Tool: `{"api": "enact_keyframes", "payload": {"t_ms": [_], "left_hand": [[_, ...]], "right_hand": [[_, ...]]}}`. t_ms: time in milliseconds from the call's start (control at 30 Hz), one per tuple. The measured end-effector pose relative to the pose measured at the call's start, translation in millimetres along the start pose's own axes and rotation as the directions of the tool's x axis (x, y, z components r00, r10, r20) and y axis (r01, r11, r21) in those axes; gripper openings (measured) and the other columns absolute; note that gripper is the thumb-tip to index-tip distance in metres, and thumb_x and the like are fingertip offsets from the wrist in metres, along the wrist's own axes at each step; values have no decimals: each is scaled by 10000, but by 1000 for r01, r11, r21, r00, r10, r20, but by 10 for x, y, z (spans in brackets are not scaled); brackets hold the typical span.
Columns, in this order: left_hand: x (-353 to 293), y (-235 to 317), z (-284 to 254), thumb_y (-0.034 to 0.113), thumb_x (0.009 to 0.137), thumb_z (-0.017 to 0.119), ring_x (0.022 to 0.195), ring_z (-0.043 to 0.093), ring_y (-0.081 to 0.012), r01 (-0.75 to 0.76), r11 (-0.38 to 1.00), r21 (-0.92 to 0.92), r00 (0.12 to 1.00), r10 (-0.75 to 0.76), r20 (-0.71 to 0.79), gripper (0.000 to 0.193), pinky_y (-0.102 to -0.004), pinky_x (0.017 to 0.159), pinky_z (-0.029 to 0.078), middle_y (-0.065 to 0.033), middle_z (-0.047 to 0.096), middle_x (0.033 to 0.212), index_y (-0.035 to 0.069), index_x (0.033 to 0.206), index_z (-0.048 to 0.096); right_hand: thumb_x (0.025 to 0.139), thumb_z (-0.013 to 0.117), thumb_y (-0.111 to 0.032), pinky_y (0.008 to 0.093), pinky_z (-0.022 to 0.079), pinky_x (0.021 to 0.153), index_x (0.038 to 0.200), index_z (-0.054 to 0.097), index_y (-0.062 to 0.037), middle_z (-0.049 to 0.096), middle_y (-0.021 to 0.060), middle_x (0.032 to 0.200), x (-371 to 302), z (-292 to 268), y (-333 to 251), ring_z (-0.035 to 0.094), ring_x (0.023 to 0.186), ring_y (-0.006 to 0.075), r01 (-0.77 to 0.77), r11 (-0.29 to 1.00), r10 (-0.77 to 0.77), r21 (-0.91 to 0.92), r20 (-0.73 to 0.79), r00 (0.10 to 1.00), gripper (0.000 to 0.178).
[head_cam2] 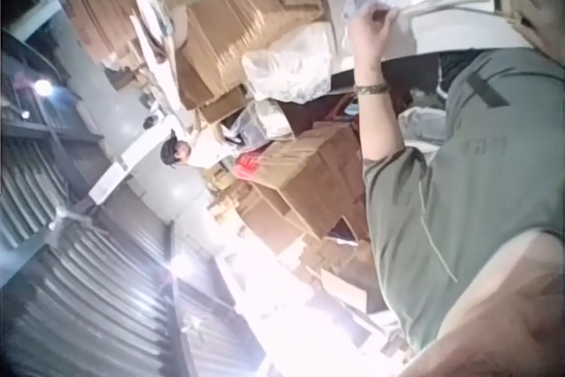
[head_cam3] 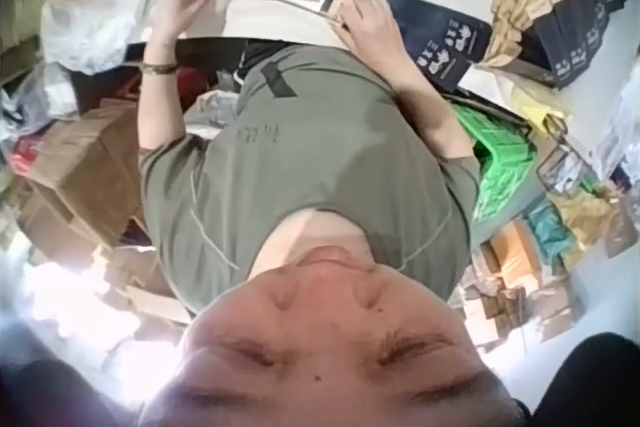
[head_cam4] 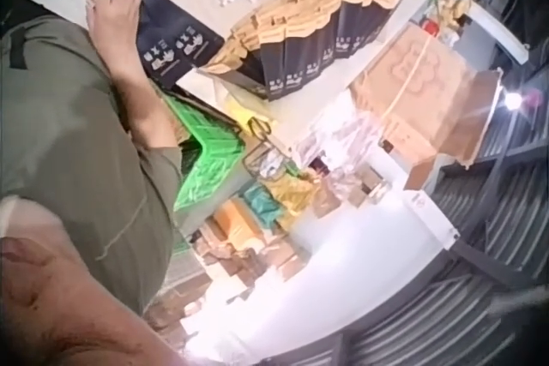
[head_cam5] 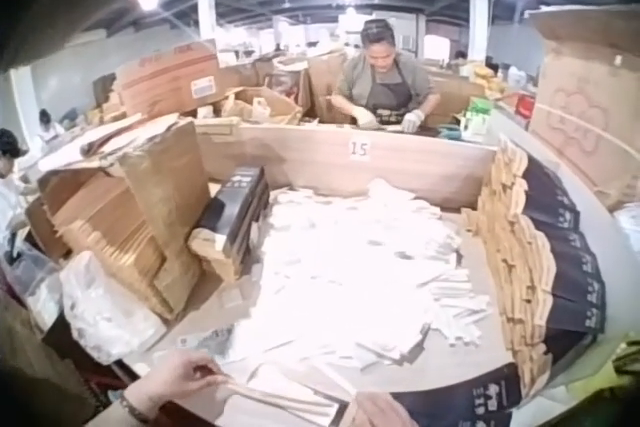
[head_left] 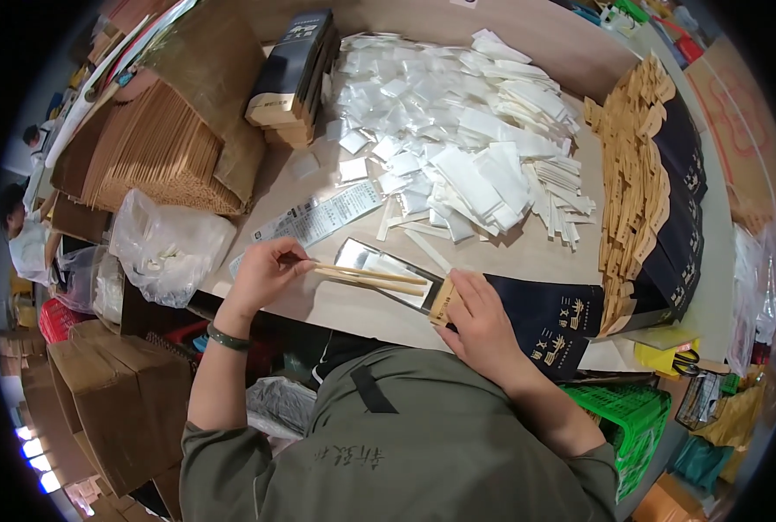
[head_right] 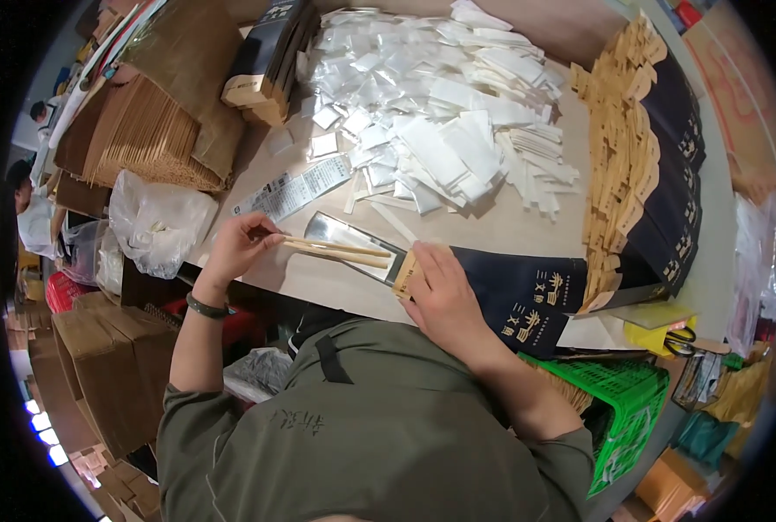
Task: Packaging wooden sticks and packets into printed cardboard sleeves.
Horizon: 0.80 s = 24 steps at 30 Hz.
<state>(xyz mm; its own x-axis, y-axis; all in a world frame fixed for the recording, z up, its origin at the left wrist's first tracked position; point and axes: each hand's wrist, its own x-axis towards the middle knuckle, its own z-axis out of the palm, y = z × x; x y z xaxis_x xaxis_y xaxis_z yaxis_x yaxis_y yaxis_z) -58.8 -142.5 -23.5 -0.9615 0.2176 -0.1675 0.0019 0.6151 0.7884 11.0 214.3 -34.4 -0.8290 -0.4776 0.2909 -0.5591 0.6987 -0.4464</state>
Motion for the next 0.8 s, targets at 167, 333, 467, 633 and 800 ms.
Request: {"api": "enact_keyframes", "payload": {"t_ms": [167,333,467,633,800], "left_hand": [[127,516,1052,28,772,770,854,647,-246,-396,917,-46,917,398,19,138,-319,767,531,-98,648,914,50,886,695],[86,633,1116,-11,783,719,934,646,-246,-56,996,62,959,71,-275,199,-337,795,539,-126,644,1038,46,973,714],[17,1023,1525,24,844,649,1042,651,-274,-127,988,-82,992,125,-36,255,-390,840,538,-191,649,1132,28,1099,662],[-263,937,1205,200,746,826,1184,528,-380,-435,881,183,895,446,-19,836,-458,1011,445,-211,526,1272,38,1435,379],[-94,553,1093,196,588,886,863,637,-287,-563,582,586,792,582,183,570,-402,753,517,-133,632,934,53,1051,587]], "right_hand": [[699,801,-158,489,428,1008,947,596,18,503,231,1352,47,56,13,496,1217,402,81,994,-86,69,60,995,366],[685,804,-176,469,437,998,968,601,12,526,220,1319,112,-41,-55,499,1215,392,-41,994,46,-99,51,998,396],[672,804,-181,464,443,982,1026,608,10,565,210,1244,39,-22,-38,523,1171,399,-30,991,31,-133,2,1000,447],[664,745,-134,486,497,891,1088,687,-113,623,187,1101,-68,60,-1,593,1037,402,-70,985,93,156,-145,985,428],[753,626,-190,446,528,680,747,608,-31,608,183,831,185,-169,-168,637,823,349,182,977,-177,113,-53,983,160]]}}
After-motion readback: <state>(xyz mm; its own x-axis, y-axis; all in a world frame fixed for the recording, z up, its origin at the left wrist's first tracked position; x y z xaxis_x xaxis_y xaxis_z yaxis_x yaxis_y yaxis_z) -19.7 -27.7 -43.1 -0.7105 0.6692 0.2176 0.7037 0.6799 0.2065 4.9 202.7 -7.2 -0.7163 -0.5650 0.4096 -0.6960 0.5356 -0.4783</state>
